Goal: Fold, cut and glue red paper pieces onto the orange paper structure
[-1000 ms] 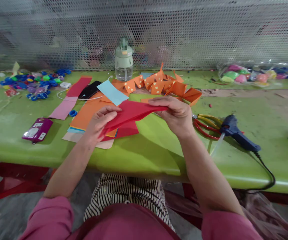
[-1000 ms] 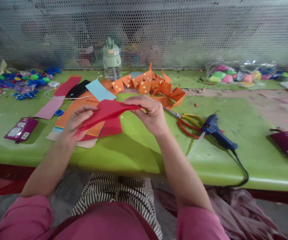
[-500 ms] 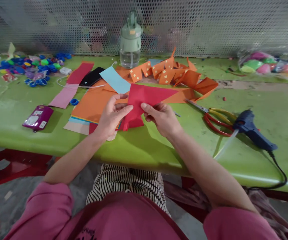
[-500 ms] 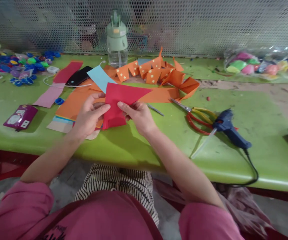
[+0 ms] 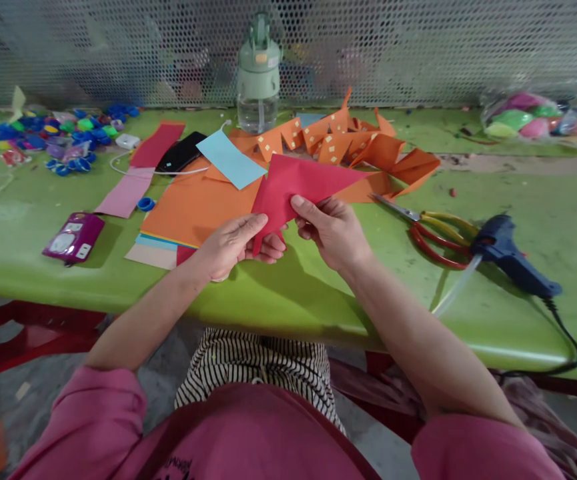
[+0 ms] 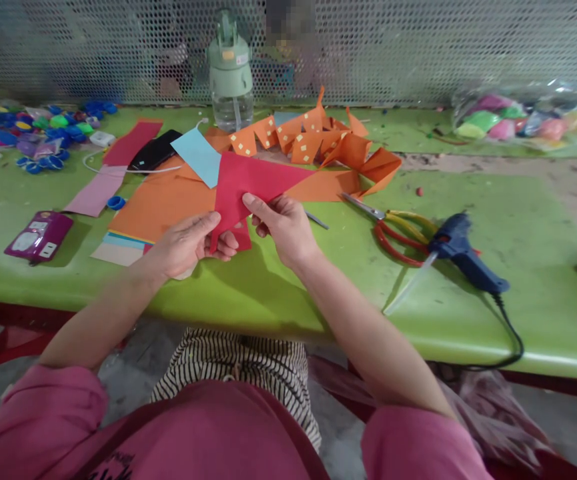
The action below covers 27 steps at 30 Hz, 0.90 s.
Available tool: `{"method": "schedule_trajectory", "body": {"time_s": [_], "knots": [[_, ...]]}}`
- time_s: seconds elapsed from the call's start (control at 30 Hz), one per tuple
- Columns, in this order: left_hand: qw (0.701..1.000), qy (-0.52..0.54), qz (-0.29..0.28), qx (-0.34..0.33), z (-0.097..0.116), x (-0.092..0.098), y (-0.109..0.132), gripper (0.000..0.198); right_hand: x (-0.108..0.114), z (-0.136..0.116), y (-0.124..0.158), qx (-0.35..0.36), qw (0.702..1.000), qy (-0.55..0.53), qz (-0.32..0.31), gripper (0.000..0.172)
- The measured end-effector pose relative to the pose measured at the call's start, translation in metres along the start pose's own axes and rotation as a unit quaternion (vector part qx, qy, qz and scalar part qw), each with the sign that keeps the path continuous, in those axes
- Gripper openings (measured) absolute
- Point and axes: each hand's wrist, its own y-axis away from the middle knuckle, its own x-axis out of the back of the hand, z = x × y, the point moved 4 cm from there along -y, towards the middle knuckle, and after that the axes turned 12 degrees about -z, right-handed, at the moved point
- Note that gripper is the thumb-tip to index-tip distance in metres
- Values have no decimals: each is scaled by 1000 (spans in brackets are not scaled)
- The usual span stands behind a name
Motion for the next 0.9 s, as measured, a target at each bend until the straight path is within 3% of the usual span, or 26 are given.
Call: {"method": "schedule_trajectory", "body": {"time_s": [0.2,0.4,0.63,0.9], "knots": [[1000,-14,-5,-6,-2,-1,-2,34,-4,2,1,16,1000,11,-4,47],[999,-48,0,-20,-7,-3,-4,41,-16,7,4,10,999,17,-35,47],[996,-69,44,-24,-13,-1,-4,45,8,-9,1,69,992,-79,73,46],[995,-90,43,-14,-19,0,-4,42,21,-18,2,103,985,-87,106,37]]}}
